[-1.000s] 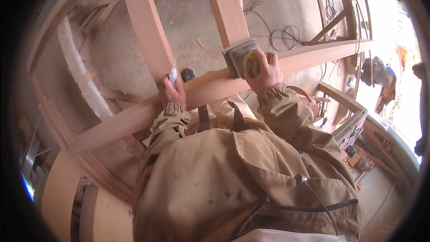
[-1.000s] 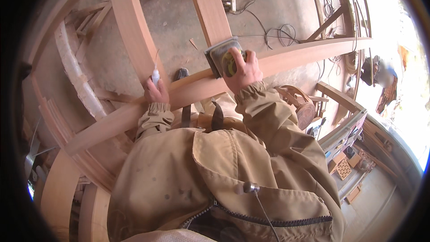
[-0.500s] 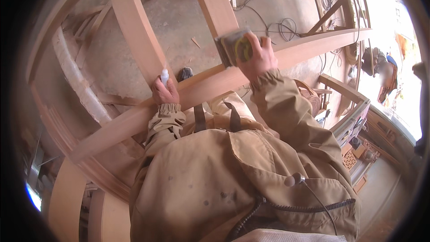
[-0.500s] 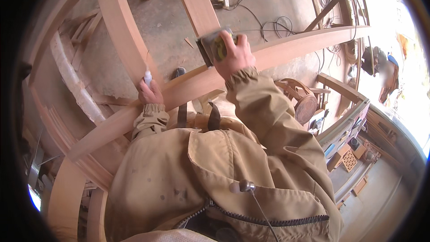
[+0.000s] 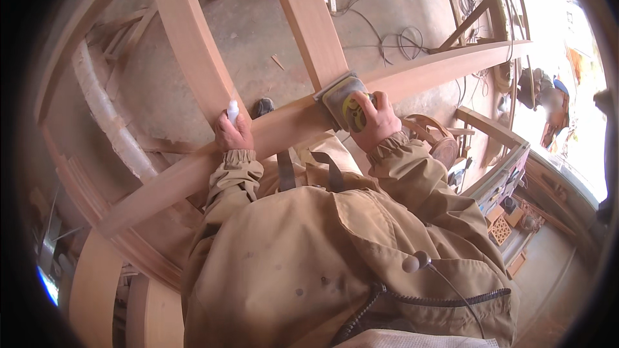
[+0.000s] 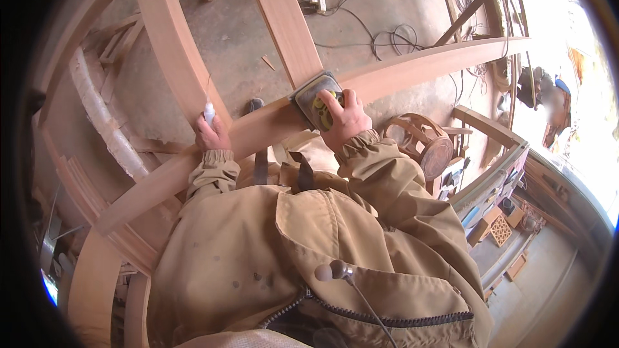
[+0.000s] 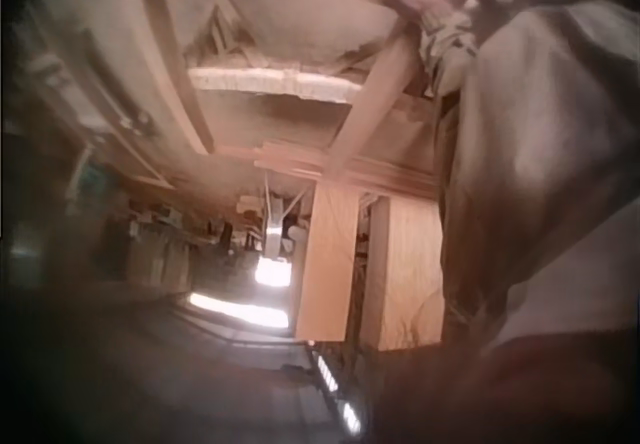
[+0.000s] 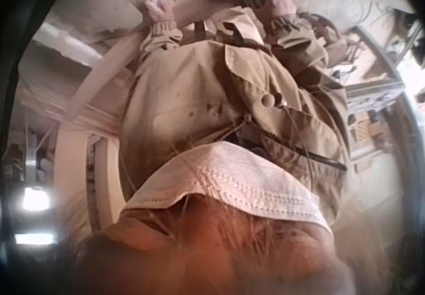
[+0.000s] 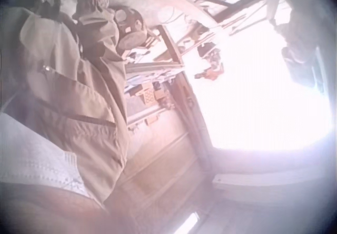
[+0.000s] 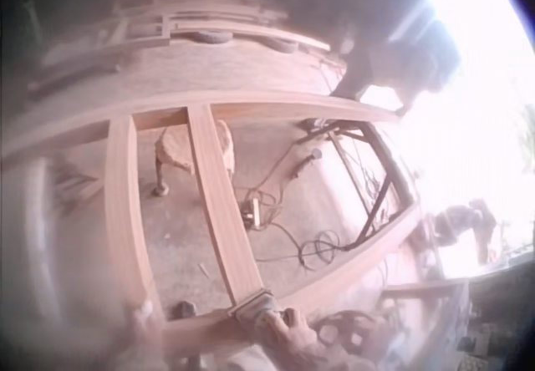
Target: The person uses a handheld electric sander to smooth the surfaces of a large wooden frame structure. They move the sander along various edges and flat sections of the frame, occasionally repositioning their hands to reach different areas.
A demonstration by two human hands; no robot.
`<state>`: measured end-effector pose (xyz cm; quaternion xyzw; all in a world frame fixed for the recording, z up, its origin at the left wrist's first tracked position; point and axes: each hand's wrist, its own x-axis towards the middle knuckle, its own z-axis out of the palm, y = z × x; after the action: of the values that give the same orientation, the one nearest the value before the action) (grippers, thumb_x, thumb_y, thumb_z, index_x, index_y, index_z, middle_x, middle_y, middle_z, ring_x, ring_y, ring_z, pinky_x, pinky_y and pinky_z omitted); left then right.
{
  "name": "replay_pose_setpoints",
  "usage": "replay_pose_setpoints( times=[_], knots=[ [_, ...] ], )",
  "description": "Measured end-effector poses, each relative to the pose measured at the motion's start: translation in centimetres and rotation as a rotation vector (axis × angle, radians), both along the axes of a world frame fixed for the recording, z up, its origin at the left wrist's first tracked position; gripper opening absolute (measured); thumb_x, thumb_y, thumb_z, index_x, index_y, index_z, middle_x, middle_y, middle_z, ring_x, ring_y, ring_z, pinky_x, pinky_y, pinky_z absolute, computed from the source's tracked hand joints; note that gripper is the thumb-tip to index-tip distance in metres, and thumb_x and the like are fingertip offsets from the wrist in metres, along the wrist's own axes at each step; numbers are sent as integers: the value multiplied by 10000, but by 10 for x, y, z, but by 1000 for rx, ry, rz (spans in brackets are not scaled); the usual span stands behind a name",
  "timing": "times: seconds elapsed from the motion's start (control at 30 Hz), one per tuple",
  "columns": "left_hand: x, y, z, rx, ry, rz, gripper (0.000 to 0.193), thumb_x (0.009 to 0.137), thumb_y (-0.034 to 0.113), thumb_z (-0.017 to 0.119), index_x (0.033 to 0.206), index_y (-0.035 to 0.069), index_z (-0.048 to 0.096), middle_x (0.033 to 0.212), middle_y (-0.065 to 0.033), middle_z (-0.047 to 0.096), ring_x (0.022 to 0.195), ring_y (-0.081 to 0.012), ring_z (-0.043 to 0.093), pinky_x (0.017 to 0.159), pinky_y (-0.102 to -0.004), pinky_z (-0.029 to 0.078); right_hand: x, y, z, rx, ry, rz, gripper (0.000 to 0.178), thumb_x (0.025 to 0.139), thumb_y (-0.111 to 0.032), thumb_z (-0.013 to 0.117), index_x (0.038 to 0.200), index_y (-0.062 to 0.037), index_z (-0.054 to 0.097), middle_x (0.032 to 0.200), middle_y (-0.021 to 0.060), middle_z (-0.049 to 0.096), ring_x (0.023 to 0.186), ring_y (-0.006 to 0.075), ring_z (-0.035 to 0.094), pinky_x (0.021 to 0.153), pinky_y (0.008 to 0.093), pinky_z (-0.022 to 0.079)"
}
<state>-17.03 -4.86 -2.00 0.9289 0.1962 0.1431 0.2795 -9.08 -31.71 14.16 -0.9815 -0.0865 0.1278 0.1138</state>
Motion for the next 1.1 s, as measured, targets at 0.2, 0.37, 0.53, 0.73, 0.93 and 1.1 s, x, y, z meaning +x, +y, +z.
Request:
replay_pose_setpoints(
  times=[0.2,0.37,0.53,0.73,0.93,1.1],
  knots=[
    [1,-1,-1,-27,5,6,391,922,346,494,1102,-1,497,974,-188,577,870,-391,571,723,-483,465,-28,4,5,17,106,67,657,595,-148,744,1179,-335,511,1057,109,466,917,317,543,601,424,515],
    [1,1,-2,-18,3,-8,398,924,349,487,1106,-4,496,973,-191,574,875,-392,569,722,-482,463,-21,5,4,4,120,140,631,634,-154,715,1192,-345,490,1076,113,457,926,320,538,585,413,517],
    [2,0,0,-20,19,4,394,922,335,491,1116,-7,493,984,-192,577,878,-392,568,724,-483,464,-22,17,7,8,187,177,627,643,-168,715,1193,-361,483,1071,103,449,951,313,529,570,407,519],
    [-1,1,-2,-19,-4,-2,385,919,325,500,1117,-6,492,981,-193,579,869,-389,569,715,-483,465,-33,2,5,12,148,136,630,630,-162,718,1185,-355,490,1058,95,453,935,310,534,585,416,514],
    [-1,0,-5,-26,46,15,375,914,321,512,1117,5,495,961,-188,582,847,-389,571,699,-480,463,23,9,-3,21,-1,-17,595,621,-177,743,1167,-274,529,1048,121,495,862,357,588,660,445,512],
    [3,1,-4,-19,29,18,380,915,331,511,1114,8,499,947,-184,583,838,-385,572,693,-475,463,70,17,2,-5,-88,-173,608,622,-158,741,1177,-268,518,1062,139,503,890,366,593,695,438,525]
  ],
)
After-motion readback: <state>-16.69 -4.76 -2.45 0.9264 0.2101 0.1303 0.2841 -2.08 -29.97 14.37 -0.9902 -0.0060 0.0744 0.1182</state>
